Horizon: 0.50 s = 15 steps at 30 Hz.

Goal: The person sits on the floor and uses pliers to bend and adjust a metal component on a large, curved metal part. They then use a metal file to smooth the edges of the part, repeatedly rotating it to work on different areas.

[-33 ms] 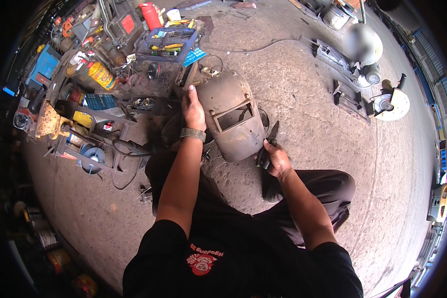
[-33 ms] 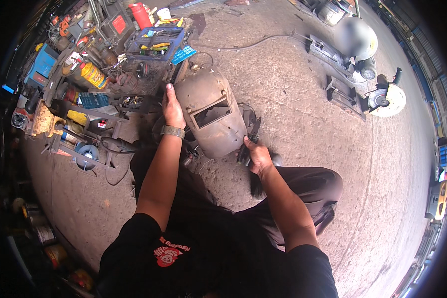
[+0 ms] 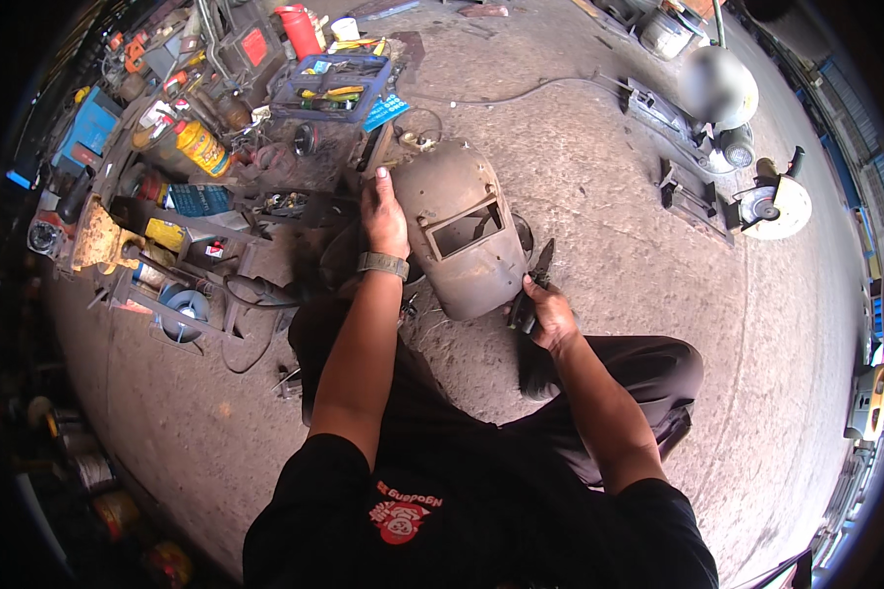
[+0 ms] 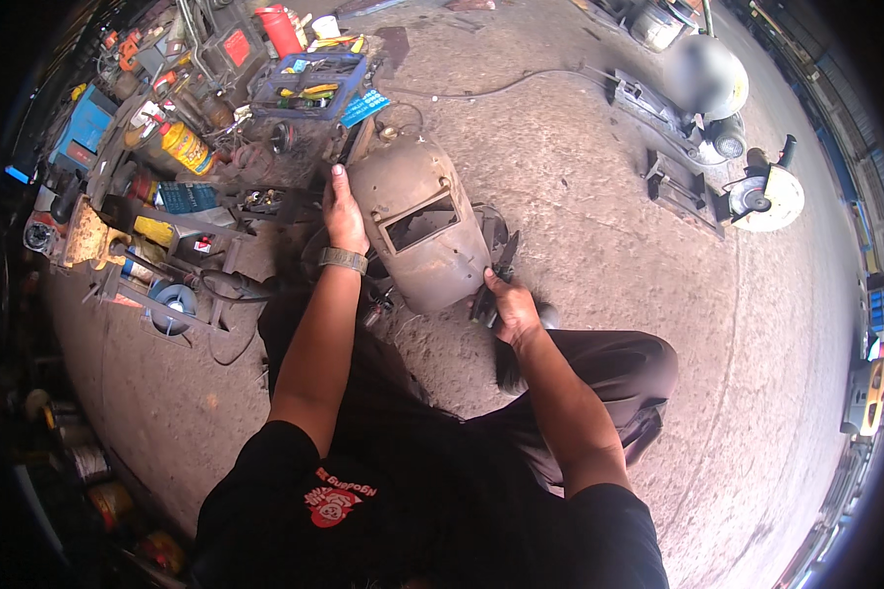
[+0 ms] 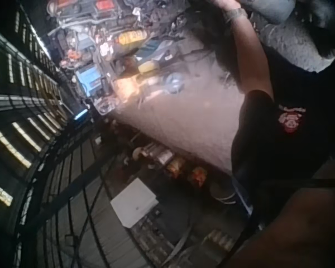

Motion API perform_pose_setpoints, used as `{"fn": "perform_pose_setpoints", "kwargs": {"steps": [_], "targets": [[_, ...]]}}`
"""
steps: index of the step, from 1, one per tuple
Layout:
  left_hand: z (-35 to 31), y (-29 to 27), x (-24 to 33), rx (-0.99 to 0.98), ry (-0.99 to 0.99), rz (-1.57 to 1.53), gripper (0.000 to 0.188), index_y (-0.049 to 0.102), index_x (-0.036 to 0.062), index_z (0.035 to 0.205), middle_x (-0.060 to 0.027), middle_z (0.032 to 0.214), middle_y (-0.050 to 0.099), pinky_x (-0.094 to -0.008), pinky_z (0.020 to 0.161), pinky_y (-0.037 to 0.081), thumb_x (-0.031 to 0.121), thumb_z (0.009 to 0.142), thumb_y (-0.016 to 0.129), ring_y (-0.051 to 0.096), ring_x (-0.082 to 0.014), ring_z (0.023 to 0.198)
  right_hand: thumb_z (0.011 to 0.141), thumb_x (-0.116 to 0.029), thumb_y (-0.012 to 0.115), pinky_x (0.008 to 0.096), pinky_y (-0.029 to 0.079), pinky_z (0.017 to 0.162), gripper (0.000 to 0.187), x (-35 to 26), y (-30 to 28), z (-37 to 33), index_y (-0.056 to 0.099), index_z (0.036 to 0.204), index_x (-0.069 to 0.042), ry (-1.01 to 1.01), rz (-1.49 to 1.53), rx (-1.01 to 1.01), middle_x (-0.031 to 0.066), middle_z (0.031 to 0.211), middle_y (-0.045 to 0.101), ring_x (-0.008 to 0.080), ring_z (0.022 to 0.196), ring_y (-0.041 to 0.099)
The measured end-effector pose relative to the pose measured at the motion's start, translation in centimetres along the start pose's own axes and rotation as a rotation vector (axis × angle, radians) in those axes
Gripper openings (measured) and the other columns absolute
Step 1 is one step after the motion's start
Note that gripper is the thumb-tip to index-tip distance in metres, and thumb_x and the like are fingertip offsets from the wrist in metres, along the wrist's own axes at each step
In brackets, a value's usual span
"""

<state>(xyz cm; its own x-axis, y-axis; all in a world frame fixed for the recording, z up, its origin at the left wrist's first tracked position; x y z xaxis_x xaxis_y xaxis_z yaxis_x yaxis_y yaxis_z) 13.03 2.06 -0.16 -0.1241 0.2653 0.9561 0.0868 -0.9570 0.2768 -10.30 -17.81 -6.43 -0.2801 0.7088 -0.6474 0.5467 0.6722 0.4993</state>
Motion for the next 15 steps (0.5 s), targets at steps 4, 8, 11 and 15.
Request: {"fn": "perform_pose_setpoints", "kwargs": {"steps": [4, 8, 11, 15], "targets": [[-0.1, 0.5, -0.2, 0.043, 0.025, 0.013, 0.045, 0.064, -0.0009, 0.105, -0.0069, 0.104, 0.062, -0.0350, 0.090, 0.044, 0.044, 0.103, 0.057, 0.053, -0.0179, 0.096, 0.100, -0.025, 0.065, 0.0382, 0.058, 0.061, 0.029, -0.4, -0.5, 0.2, 0.059, 0.112, 0.001, -0.037, 0.013, -0.002, 0.0109, 0.087, 0.067, 0.0246, 0.067, 0.067], [-0.1, 0.5, -0.5, 0.025, 0.007, 0.006, 0.049, 0.064, -0.0021, 0.109, -0.0090, 0.108, 0.063, -0.0362, 0.092, 0.045, 0.046, 0.103, 0.056, 0.055, -0.0193, 0.100, 0.100, -0.024, 0.065, 0.0379, 0.057, 0.060, 0.028, -0.6, -0.5, 0.1, 0.058, 0.110, 0.001, -0.076, -0.007, 0.008, 0.0107, 0.087, 0.067, 0.0243, 0.066, 0.066], [0.8, 0.0, -1.6, -0.023, -0.099, 0.000, 0.056, 0.062, -0.0027, 0.118, -0.0113, 0.118, 0.062, -0.0369, 0.098, 0.043, 0.050, 0.103, 0.053, 0.055, -0.0210, 0.109, 0.100, -0.024, 0.065, 0.0383, 0.057, 0.061, 0.028, -0.9, -0.2, -0.1, 0.058, 0.112, 0.001, -0.071, 0.023, -0.012, 0.0112, 0.087, 0.067, 0.0249, 0.067, 0.067], [0.7, -0.3, -3.1, -0.117, -0.285, -0.157, 0.067, 0.053, -0.0030, 0.137, -0.0148, 0.140, 0.054, -0.0368, 0.111, 0.036, 0.055, 0.103, 0.050, 0.049, -0.0234, 0.128, 0.099, -0.021, 0.066, 0.0396, 0.059, 0.063, 0.029, -1.5, 0.5, -0.6, 0.058, 0.114, 0.002, -0.084, 0.176, 0.035, 0.0122, 0.088, 0.067, 0.0258, 0.068, 0.067]]}}
Point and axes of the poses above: each hand's wrist, its own z-axis towards the middle knuckle, its own y-axis out of the palm, x = y × z, the point moved 3 cm from there along z, towards the middle knuckle
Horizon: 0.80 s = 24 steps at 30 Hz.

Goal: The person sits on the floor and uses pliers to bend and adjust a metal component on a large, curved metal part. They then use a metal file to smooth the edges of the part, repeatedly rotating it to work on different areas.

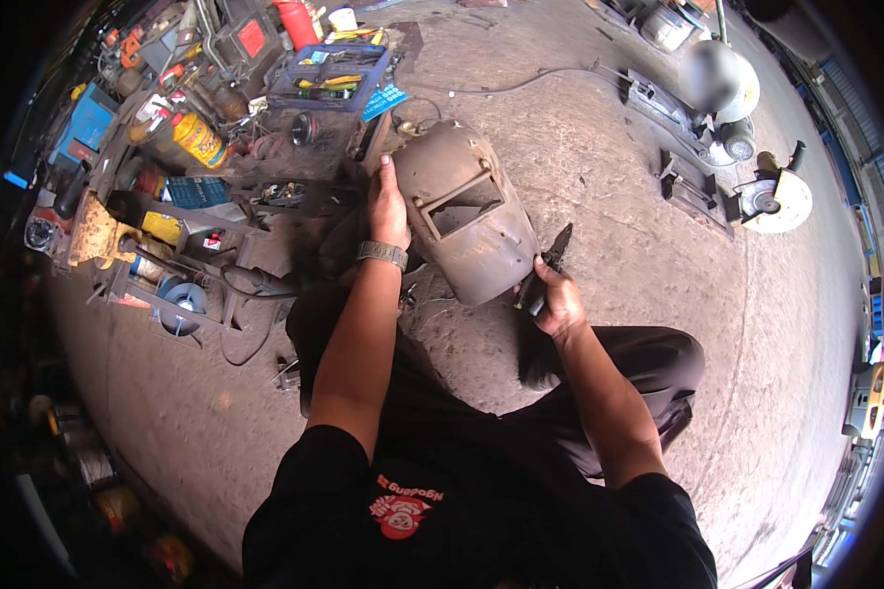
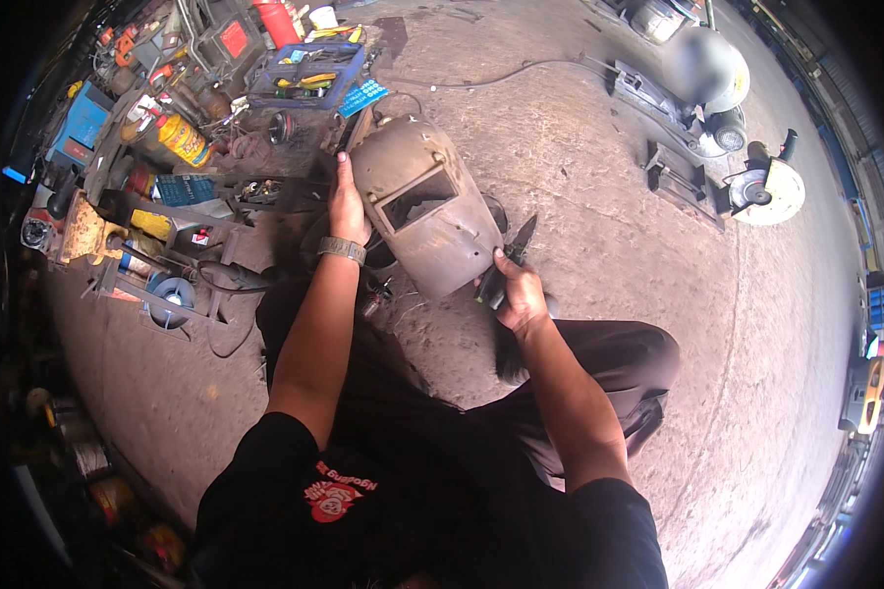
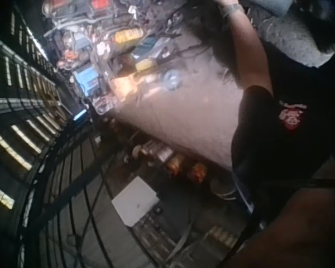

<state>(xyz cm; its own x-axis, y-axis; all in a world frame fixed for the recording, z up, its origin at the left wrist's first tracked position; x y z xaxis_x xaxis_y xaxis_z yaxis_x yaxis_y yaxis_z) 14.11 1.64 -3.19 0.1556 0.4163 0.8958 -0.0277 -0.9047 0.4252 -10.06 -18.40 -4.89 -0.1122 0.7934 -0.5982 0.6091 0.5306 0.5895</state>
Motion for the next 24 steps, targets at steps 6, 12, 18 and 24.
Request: {"fn": "perform_pose_setpoints", "kwargs": {"steps": [6, 12, 18, 24], "targets": [[-2.0, 2.0, 1.2, -0.135, -0.035, 0.006, 0.081, 0.031, 0.0009, 0.155, -0.0128, 0.157, 0.038, -0.0394, 0.118, 0.032, 0.051, 0.098, 0.061, 0.038, -0.0247, 0.143, 0.097, -0.015, 0.067, 0.0403, 0.059, 0.065, 0.027, -0.8, 0.1, -0.4, 0.057, 0.115, 0.002, -0.004, 0.043, -0.055, 0.0128, 0.093, 0.067, 0.0261, 0.073, 0.068], [-1.7, 1.5, 0.9, -0.410, 0.047, 0.003, 0.097, 0.019, 0.0075, 0.160, -0.0102, 0.160, 0.033, -0.0402, 0.120, 0.026, 0.037, 0.089, 0.078, 0.032, -0.0256, 0.145, 0.095, -0.009, 0.067, 0.0435, 0.060, 0.066, 0.031, -0.9, -0.4, -0.4, 0.051, 0.120, 0.002, -0.041, 0.045, -0.002, 0.0125, 0.098, 0.066, 0.0264, 0.078, 0.068], [-4.2, 3.9, 3.5, -0.648, 0.087, 0.074, 0.091, 0.017, 0.0102, 0.161, -0.0083, 0.159, 0.033, -0.0379, 0.119, 0.029, -0.001, 0.088, 0.070, 0.034, -0.0228, 0.145, 0.095, -0.005, 0.066, 0.0413, 0.061, 0.064, 0.027, -2.3, -0.1, -0.2, 0.053, 0.118, -0.005, -0.140, 0.079, -0.063, 0.0108, 0.095, 0.066, 0.0250, 0.075, 0.068], [-4.3, 4.0, 3.3, -0.650, 0.008, 0.085, 0.088, 0.022, 0.0088, 0.160, -0.0091, 0.157, 0.037, -0.0363, 0.118, 0.031, -0.015, 0.084, 0.062, 0.038, -0.0218, 0.143, 0.094, -0.004, 0.066, 0.0394, 0.061, 0.062, 0.015, -2.9, 0.8, -1.2, 0.061, 0.108, -0.005, -0.228, 0.053, -0.063, 0.0090, 0.086, 0.067, 0.0239, 0.067, 0.068]]}}
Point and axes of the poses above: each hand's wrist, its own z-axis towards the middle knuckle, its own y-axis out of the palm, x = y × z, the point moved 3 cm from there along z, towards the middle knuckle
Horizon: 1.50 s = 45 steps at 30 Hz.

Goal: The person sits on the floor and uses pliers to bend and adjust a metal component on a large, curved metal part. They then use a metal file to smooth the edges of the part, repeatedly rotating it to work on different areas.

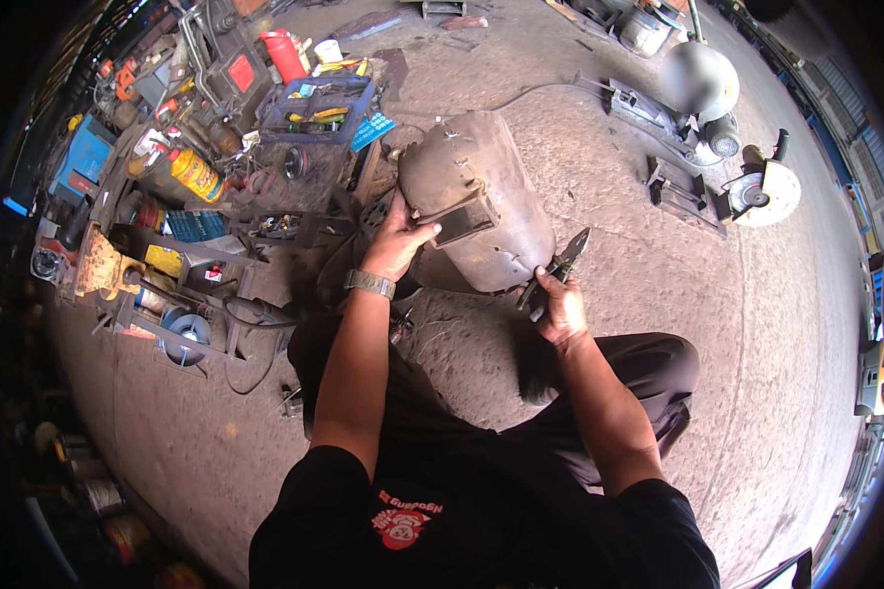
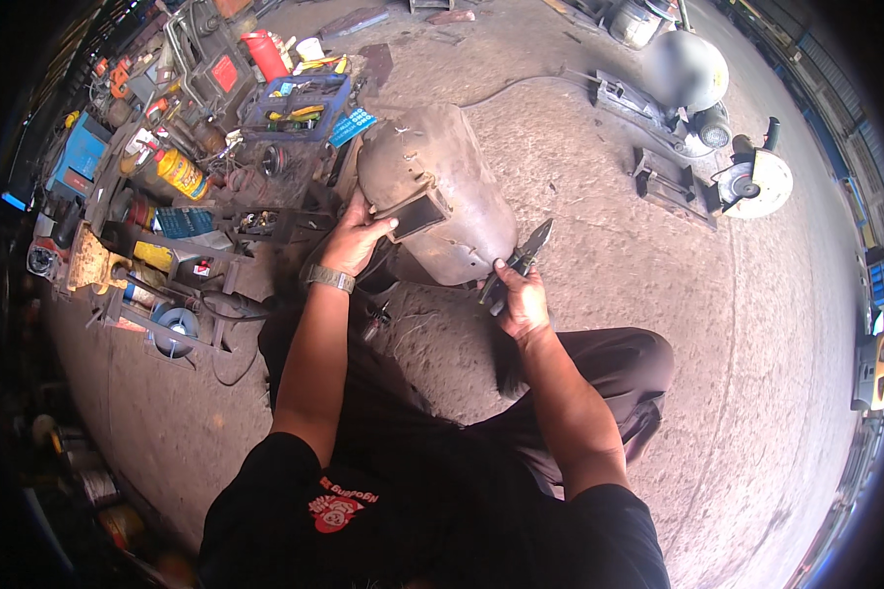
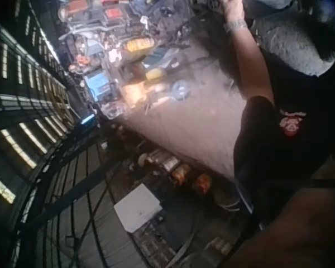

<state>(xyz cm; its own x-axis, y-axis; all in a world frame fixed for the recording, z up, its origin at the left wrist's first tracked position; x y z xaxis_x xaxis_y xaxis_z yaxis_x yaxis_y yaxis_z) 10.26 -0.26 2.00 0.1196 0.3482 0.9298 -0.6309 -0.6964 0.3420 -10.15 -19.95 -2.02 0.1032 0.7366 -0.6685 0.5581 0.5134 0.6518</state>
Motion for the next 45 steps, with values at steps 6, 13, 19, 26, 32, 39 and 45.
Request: {"fn": "perform_pose_setpoints", "kwargs": {"steps": [6, 13, 19, 26, 32, 39, 45], "targets": [[-0.2, -1.0, 0.4, -0.104, -0.053, -0.376, 0.084, 0.016, 0.0076, 0.162, -0.0114, 0.159, 0.035, -0.0394, 0.118, 0.031, -0.007, 0.087, 0.053, 0.037, -0.0243, 0.144, 0.095, -0.003, 0.065, 0.0379, 0.061, 0.062, 0.016, -1.0, 0.9, -0.3, 0.061, 0.110, -0.004, -0.053, -0.043, -0.008, 0.0100, 0.090, 0.068, 0.0238, 0.070, 0.068], [0.2, -1.1, -0.1, -0.116, -0.014, -0.465, 0.069, 0.028, 0.0012, 0.157, -0.0121, 0.154, 0.042, -0.0438, 0.117, 0.032, 0.001, 0.091, 0.048, 0.042, -0.0250, 0.141, 0.094, -0.002, 0.067, 0.0348, 0.060, 0.061, 0.016, -2.0, 2.4, -0.8, 0.061, 0.109, -0.005, -0.180, -0.073, -0.033, 0.0087, 0.091, 0.069, 0.0196, 0.072, 0.069], [0.3, -1.4, -1.2, -0.041, -0.008, -0.507, 0.042, 0.054, 0.0000, 0.137, -0.0125, 0.139, 0.059, -0.0403, 0.112, 0.040, 0.006, 0.096, 0.053, 0.052, -0.0244, 0.134, 0.094, -0.004, 0.069, 0.0302, 0.057, 0.061, 0.014, -2.7, 3.1, -1.3, 0.064, 0.107, -0.005, -0.255, -0.160, -0.049, 0.0062, 0.087, 0.071, 0.0157, 0.072, 0.068], [0.4, -1.4, -2.9, 0.042, -0.011, -0.492, 0.026, 0.064, 0.0019, 0.125, -0.0116, 0.132, 0.064, -0.0407, 0.105, 0.047, 0.008, 0.100, 0.057, 0.058, -0.0249, 0.126, 0.095, -0.005, 0.069, 0.0301, 0.055, 0.073, 0.012, -2.9, 2.9, -1.2, 0.065, 0.106, -0.005, -0.368, -0.238, -0.100, 0.0051, 0.088, 0.072, 0.0141, 0.079, 0.067], [0.3, -1.4, -3.2, 0.140, -0.034, -0.486, 0.021, 0.067, 0.0000, 0.118, -0.0116, 0.121, 0.069, -0.0393, 0.099, 0.053, 0.008, 0.099, 0.062, 0.064, -0.0240, 0.116, 0.094, -0.004, 0.070, 0.0297, 0.055, 0.077, 0.015, -2.8, 2.4, -1.0, 0.065, 0.109, -0.005, -0.384, -0.296, -0.125, 0.0043, 0.093, 0.071, 0.0137, 0.082, 0.067], [0.4, -2.1, -4.3, 0.219, -0.044, -0.522, 0.016, 0.068, 0.0021, 0.111, -0.0097, 0.116, 0.070, -0.0378, 0.094, 0.054, 0.007, 0.096, 0.066, 0.066, -0.0231, 0.112, 0.095, -0.002, 0.068, 0.0276, 0.052, 0.076, 0.010, -2.7, 3.3, -1.4, 0.068, 0.104, -0.005, -0.387, -0.269, -0.060, 0.0024, 0.092, 0.071, 0.0119, 0.081, 0.065], [0.5, -1.8, -4.8, 0.251, -0.047, -0.528, 0.017, 0.068, 0.0043, 0.113, -0.0093, 0.119, 0.070, -0.0400, 0.100, 0.051, 0.005, 0.097, 0.063, 0.064, -0.0240, 0.115, 0.095, -0.003, 0.069, 0.0272, 0.054, 0.081, 0.018, -2.6, 3.5, -1.7, 0.067, 0.113, -0.004, -0.388, -0.322, -0.123, 0.0028, 0.103, 0.072, 0.0110, 0.090, 0.066]]}}
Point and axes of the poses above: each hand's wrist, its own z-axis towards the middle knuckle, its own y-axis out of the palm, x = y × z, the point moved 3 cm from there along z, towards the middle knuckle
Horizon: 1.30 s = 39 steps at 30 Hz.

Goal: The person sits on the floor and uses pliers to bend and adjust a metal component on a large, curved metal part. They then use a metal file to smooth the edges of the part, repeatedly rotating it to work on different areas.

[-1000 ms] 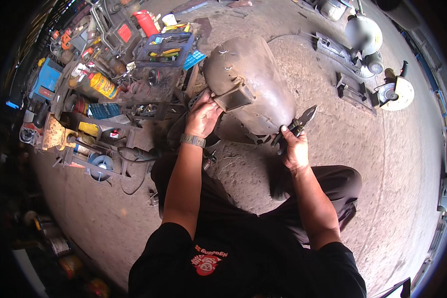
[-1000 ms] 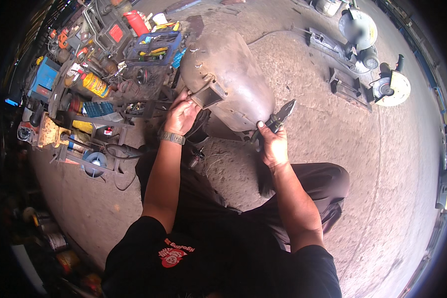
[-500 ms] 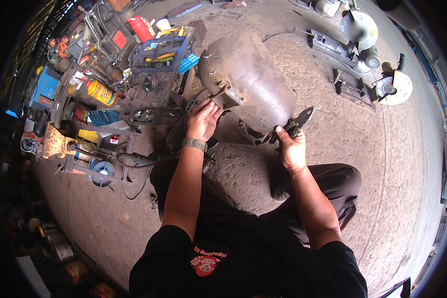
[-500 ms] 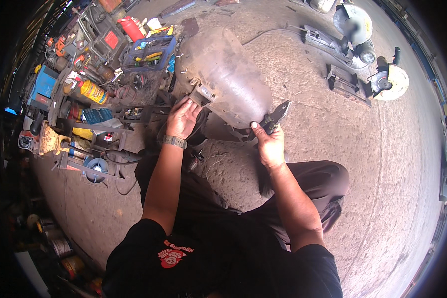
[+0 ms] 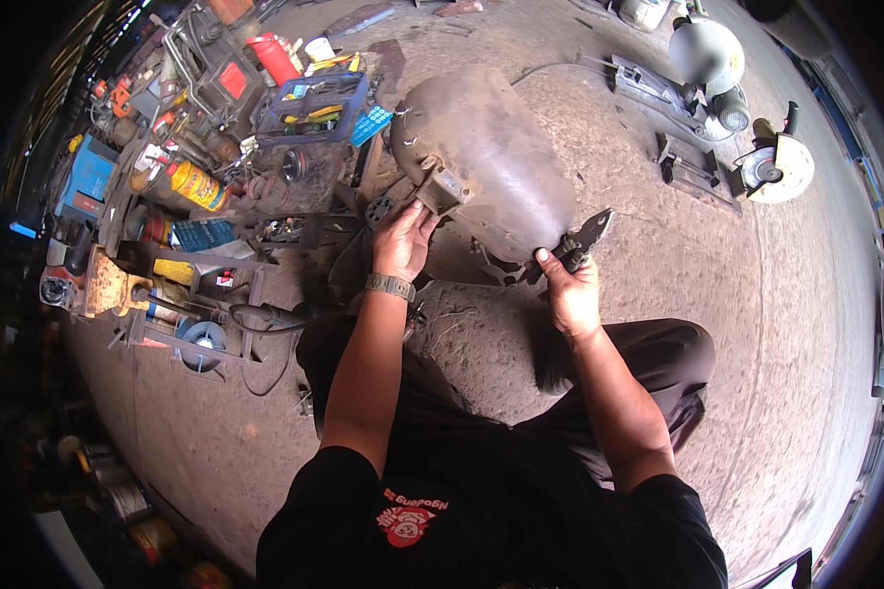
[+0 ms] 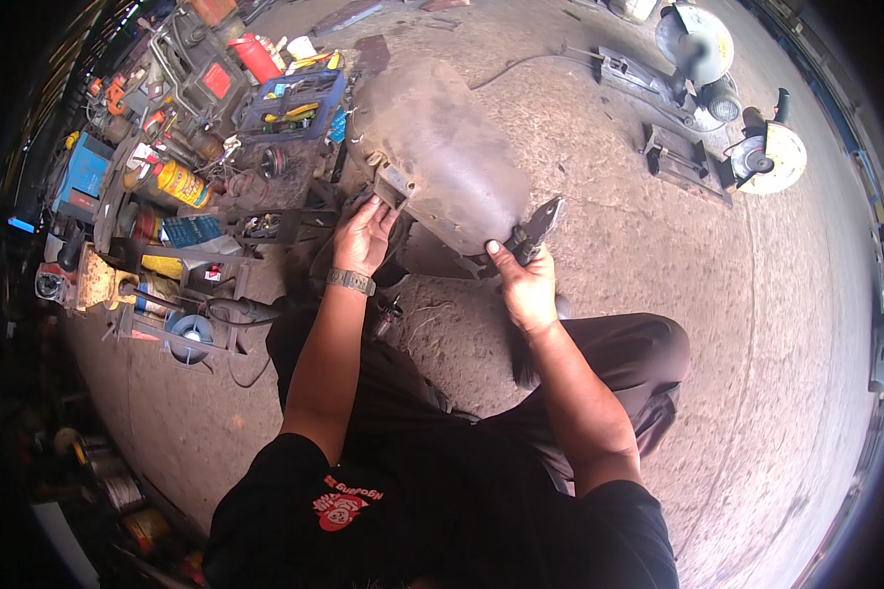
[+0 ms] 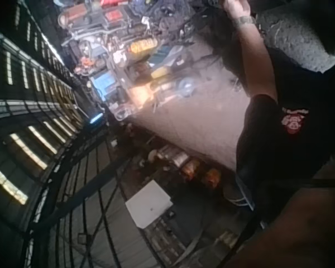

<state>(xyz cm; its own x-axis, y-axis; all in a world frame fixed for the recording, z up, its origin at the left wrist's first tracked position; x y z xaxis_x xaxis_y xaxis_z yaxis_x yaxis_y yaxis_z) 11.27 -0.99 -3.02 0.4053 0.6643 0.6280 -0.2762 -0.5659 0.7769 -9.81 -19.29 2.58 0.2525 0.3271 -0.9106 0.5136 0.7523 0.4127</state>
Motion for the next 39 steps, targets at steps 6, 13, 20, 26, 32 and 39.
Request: {"fn": "perform_pose_setpoints", "kwargs": {"steps": [6, 13, 20, 26, 32, 39], "targets": [[0.2, -0.7, -1.1, -0.014, 0.019, -0.009, 0.020, 0.067, 0.0037, 0.115, -0.0080, 0.121, 0.070, -0.0392, 0.104, 0.050, 0.003, 0.096, 0.063, 0.064, -0.0225, 0.117, 0.096, -0.003, 0.068, 0.0263, 0.052, 0.079, 0.018, 0.1, 0.4, -0.3, 0.066, 0.113, -0.004, -0.020, -0.094, -0.001, 0.0012, 0.103, 0.071, 0.0092, 0.091, 0.063], [0.7, -1.8, -1.7, 0.040, -0.028, -0.043, 0.023, 0.066, 0.0031, 0.117, -0.0068, 0.121, 0.070, -0.0361, 0.103, 0.050, 0.003, 0.095, 0.064, 0.064, -0.0207, 0.116, 0.096, -0.004, 0.068, 0.0260, 0.051, 0.080, 0.018, 0.5, -0.1, -0.4, 0.064, 0.114, -0.004, -0.011, -0.141, -0.031, 0.0004, 0.102, 0.070, 0.0086, 0.091, 0.061], [0.4, -1.4, -1.2, 0.041, 0.007, -0.035, 0.018, 0.067, 0.0041, 0.112, -0.0067, 0.115, 0.071, -0.0362, 0.099, 0.052, 0.001, 0.095, 0.063, 0.065, -0.0206, 0.111, 0.096, -0.002, 0.068, 0.0262, 0.051, 0.079, 0.016, 0.7, -0.1, -0.4, 0.065, 0.112, -0.004, -0.007, -0.171, -0.012, -0.0001, 0.100, 0.070, 0.0079, 0.088, 0.061], [-0.1, -0.4, -0.9, 0.071, 0.057, -0.008, 0.013, 0.068, 0.0050, 0.105, -0.0064, 0.107, 0.070, -0.0349, 0.092, 0.055, 0.000, 0.094, 0.064, 0.067, -0.0179, 0.101, 0.096, -0.004, 0.069, 0.0263, 0.052, 0.079, 0.014, 0.8, 0.1, -0.8, 0.066, 0.110, -0.004, 0.066, -0.187, 0.007, -0.0001, 0.098, 0.071, 0.0087, 0.087, 0.063], [0.1, -1.0, -1.2, 0.093, 0.036, -0.066, 0.010, 0.068, 0.0065, 0.102, -0.0041, 0.103, 0.071, -0.0354, 0.091, 0.054, 0.000, 0.094, 0.066, 0.067, -0.0172, 0.098, 0.095, -0.004, 0.069, 0.0260, 0.051, 0.081, 0.014, 1.9, -0.3, -0.5, 0.067, 0.109, -0.005, -0.006, -0.100, -0.007, -0.0001, 0.099, 0.071, 0.0088, 0.088, 0.063], [0.5, -1.8, -1.8, 0.152, 0.011, -0.090, 0.012, 0.069, 0.0092, 0.100, -0.0018, 0.099, 0.071, -0.0351, 0.089, 0.054, 0.000, 0.093, 0.067, 0.067, -0.0162, 0.096, 0.095, -0.003, 0.069, 0.0261, 0.050, 0.083, 0.017, 2.0, -0.3, -0.6, 0.068, 0.112, -0.005, 0.016, -0.146, -0.019, 0.0003, 0.103, 0.072, 0.0086, 0.092, 0.062]]}}
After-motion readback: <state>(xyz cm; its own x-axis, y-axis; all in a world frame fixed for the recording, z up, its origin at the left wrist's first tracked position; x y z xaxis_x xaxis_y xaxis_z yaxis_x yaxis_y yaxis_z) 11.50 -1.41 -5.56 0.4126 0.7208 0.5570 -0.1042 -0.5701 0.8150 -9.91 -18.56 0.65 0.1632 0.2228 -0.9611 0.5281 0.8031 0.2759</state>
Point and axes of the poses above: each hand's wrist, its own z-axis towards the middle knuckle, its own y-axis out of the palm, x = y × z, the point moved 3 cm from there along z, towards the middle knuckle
